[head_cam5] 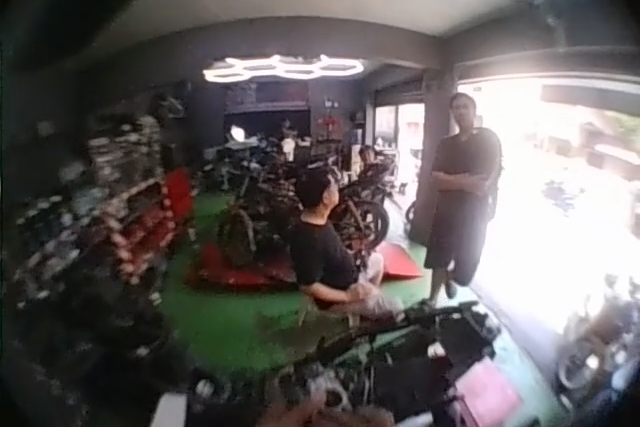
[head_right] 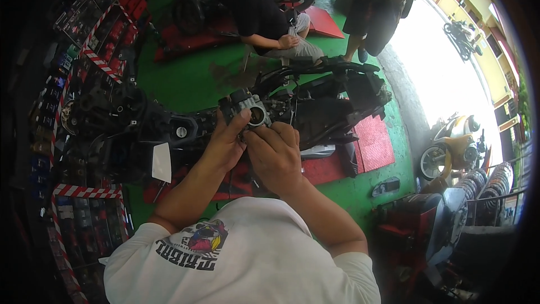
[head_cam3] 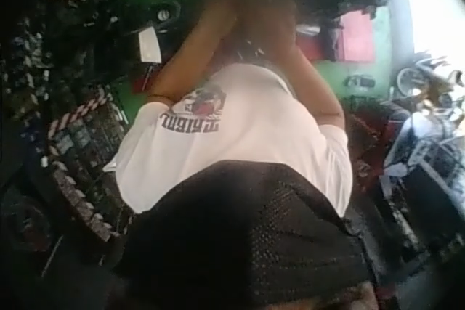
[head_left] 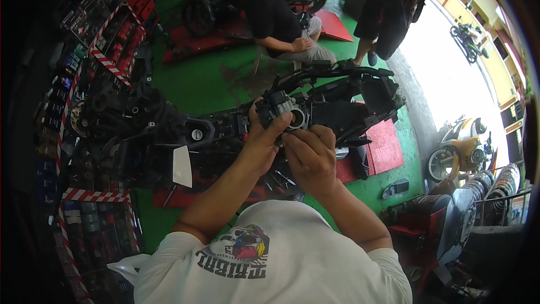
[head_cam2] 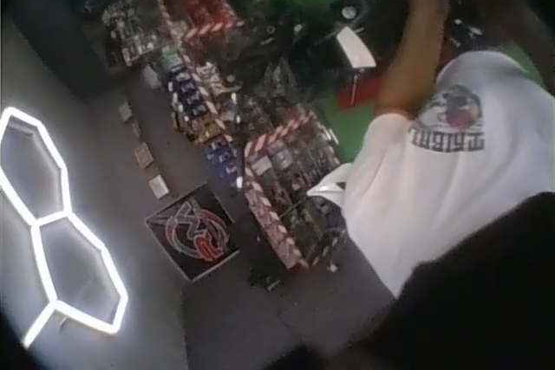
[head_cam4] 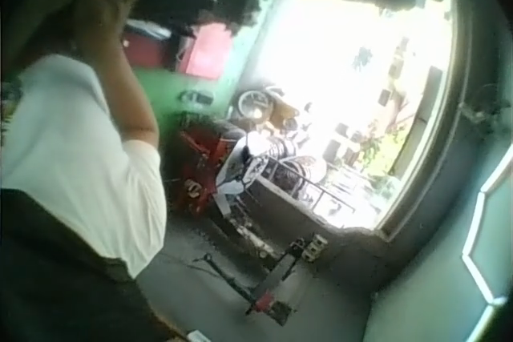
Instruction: Inspecting and preparing a motorcycle carburetor for repair in a service bay.
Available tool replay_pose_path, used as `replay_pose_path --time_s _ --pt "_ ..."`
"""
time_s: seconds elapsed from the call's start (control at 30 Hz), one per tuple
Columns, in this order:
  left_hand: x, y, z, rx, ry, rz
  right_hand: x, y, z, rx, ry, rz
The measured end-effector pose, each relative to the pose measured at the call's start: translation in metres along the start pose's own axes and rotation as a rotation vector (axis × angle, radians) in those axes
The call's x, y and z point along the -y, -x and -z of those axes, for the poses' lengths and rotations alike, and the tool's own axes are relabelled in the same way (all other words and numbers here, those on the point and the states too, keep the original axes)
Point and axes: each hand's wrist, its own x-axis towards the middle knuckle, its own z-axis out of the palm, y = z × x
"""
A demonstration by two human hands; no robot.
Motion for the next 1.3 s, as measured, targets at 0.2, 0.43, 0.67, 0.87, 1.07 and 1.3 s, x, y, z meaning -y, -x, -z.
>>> replay_pose_path --time_s 0.2,0.43,0.67,0.87,1.07,1.3 --pt "0.008 -0.008 0.009 0.011 -0.011 -0.031 0.0 -0.001 -0.001 0.048 0.047 -0.002" --pt "0.011 -0.005 0.01 -0.052 -0.021 -0.008 -0.002 0.01 -0.011 0.022 0.031 -0.1" --pt "0.019 -0.009 0.014 -0.051 0.04 -0.017 -0.002 0.005 -0.009 0.036 -0.051 -0.326" --pt "0.028 -0.016 0.029 0.015 0.15 0.063 -0.01 0.016 -0.014 -0.018 -0.159 -0.297" --pt "0.026 -0.012 0.024 0.034 0.155 0.087 -0.012 0.017 -0.013 -0.017 -0.221 -0.35" --pt "0.032 -0.01 0.028 -0.004 0.191 0.101 -0.01 0.024 -0.012 -0.003 -0.292 -0.399"
